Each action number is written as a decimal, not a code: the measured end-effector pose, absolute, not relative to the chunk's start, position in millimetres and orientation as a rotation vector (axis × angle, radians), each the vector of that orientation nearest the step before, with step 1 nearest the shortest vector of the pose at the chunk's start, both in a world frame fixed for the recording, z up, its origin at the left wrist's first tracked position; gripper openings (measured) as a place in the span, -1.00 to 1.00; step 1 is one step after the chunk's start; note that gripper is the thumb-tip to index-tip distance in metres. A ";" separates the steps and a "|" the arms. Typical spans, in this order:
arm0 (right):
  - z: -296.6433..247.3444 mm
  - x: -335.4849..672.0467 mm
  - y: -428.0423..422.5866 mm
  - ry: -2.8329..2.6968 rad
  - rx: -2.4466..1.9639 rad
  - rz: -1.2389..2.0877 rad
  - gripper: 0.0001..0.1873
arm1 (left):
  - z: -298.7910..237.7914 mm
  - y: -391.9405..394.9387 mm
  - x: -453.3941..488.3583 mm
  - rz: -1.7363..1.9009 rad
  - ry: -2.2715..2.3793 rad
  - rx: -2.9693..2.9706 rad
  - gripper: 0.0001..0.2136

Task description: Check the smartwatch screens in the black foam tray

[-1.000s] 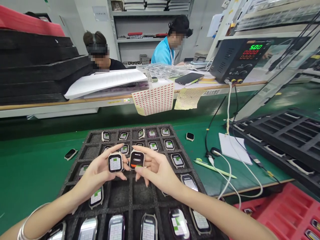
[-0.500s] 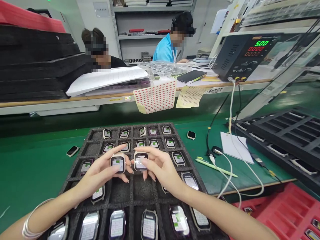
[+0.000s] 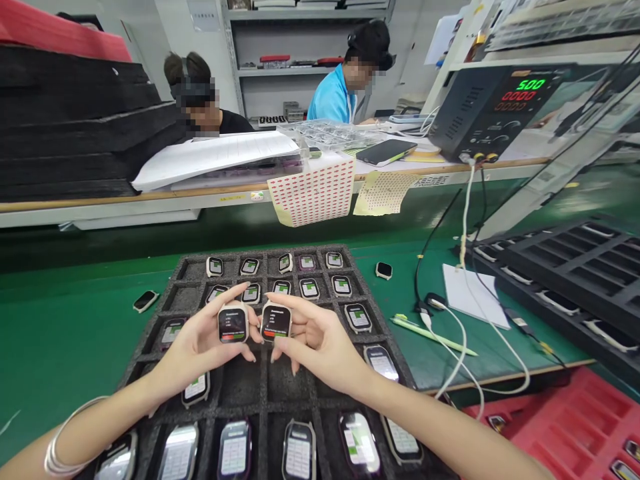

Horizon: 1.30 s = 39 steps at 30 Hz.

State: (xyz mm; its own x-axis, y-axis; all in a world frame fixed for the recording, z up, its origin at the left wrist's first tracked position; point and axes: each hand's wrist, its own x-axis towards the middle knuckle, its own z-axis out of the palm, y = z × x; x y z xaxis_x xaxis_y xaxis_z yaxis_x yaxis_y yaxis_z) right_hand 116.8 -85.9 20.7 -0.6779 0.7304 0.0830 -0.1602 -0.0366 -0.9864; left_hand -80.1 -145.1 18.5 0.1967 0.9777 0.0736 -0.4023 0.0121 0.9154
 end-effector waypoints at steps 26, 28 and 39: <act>17.1 119.4 -87.4 -1.705 -0.651 1.771 -0.48 | 11.9 -140.8 -83.4 1.254 0.781 1.083 -0.39; 16.3 119.6 -87.1 -1.729 -0.676 1.739 -0.48 | 10.9 -141.2 -83.0 1.259 0.785 1.075 -0.37; 23.7 126.1 -89.7 -2.488 -0.809 1.168 -0.44 | 12.7 -156.9 -86.0 1.116 0.930 1.126 -0.25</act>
